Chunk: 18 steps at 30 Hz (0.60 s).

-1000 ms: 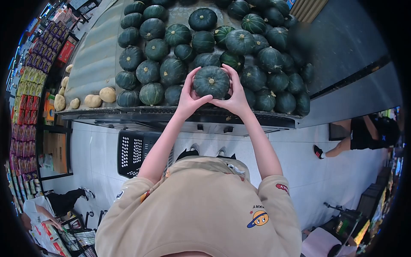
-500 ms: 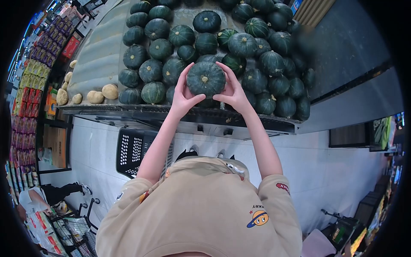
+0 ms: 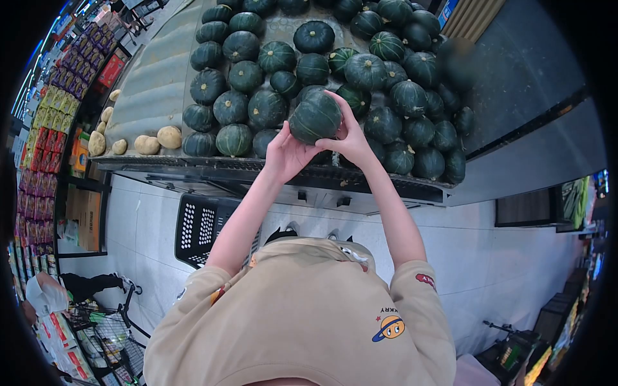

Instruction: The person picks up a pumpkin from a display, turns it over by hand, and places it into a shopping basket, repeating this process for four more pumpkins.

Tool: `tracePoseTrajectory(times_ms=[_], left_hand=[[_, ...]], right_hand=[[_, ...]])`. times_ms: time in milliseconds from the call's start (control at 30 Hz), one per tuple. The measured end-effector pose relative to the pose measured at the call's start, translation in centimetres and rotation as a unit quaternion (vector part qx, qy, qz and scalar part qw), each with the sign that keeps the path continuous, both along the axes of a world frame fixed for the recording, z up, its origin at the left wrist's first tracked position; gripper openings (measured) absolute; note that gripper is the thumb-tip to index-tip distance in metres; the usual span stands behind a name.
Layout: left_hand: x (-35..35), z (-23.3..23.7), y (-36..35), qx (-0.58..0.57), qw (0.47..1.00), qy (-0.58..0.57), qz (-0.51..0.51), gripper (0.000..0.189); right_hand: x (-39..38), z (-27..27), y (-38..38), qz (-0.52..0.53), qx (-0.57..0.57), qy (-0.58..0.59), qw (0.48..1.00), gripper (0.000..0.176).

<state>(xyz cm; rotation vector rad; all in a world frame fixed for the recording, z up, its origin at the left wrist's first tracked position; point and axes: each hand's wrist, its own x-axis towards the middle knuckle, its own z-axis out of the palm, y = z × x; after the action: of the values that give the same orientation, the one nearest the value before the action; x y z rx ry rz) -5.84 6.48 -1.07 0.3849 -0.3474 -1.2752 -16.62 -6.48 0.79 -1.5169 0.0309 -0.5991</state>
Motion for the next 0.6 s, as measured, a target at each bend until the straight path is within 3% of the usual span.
tracePoseTrajectory(times_ms=[33,100,167,200,267,300,367,433,500,600], left_hand=[[-0.4,-0.1,0.1,-0.005,0.995,0.098,-0.021,0.051],[-0.2,-0.2,0.4,0.000,0.998,0.043,-0.049,0.056],[-0.1,0.1,0.5,0.034,0.993,-0.104,-0.055,0.054],[-0.3,0.4,0.5,0.034,0.992,-0.103,-0.056,0.054],[-0.8,1.3,0.7,0.165,0.939,-0.297,0.058,0.048],[-0.9,1.2,0.7,0.165,0.939,-0.298,0.057,0.048],[-0.9,1.0,0.5,0.122,0.923,-0.329,0.157,0.045],[-0.7,1.3,0.6,0.138,0.926,-0.322,0.140,0.044],[-0.6,1.0,0.7,0.098,0.972,-0.198,0.081,0.043],[-1.0,1.0,0.8,0.078,0.979,-0.166,0.085,0.045]], right_hand=[[0.1,0.0,0.2,-0.014,-0.002,-0.017,1.000,0.092],[0.0,0.2,0.7,-0.035,0.019,-0.019,0.999,0.091],[-0.3,0.1,0.9,-0.056,0.041,-0.019,0.997,0.090],[-0.3,-0.2,0.9,-0.069,0.057,-0.016,0.996,0.089],[-0.6,-0.4,0.7,-0.083,0.073,-0.014,0.994,0.088],[-0.6,0.0,0.5,-0.079,0.027,0.003,0.996,0.087],[-0.9,0.7,0.5,-0.080,-0.018,0.019,0.996,0.086],[-1.0,1.3,0.9,-0.092,-0.116,0.057,0.987,0.084],[-0.8,0.6,0.9,-0.100,-0.097,0.037,0.990,0.084],[-0.7,0.4,1.1,-0.099,-0.071,0.044,0.992,0.087]])
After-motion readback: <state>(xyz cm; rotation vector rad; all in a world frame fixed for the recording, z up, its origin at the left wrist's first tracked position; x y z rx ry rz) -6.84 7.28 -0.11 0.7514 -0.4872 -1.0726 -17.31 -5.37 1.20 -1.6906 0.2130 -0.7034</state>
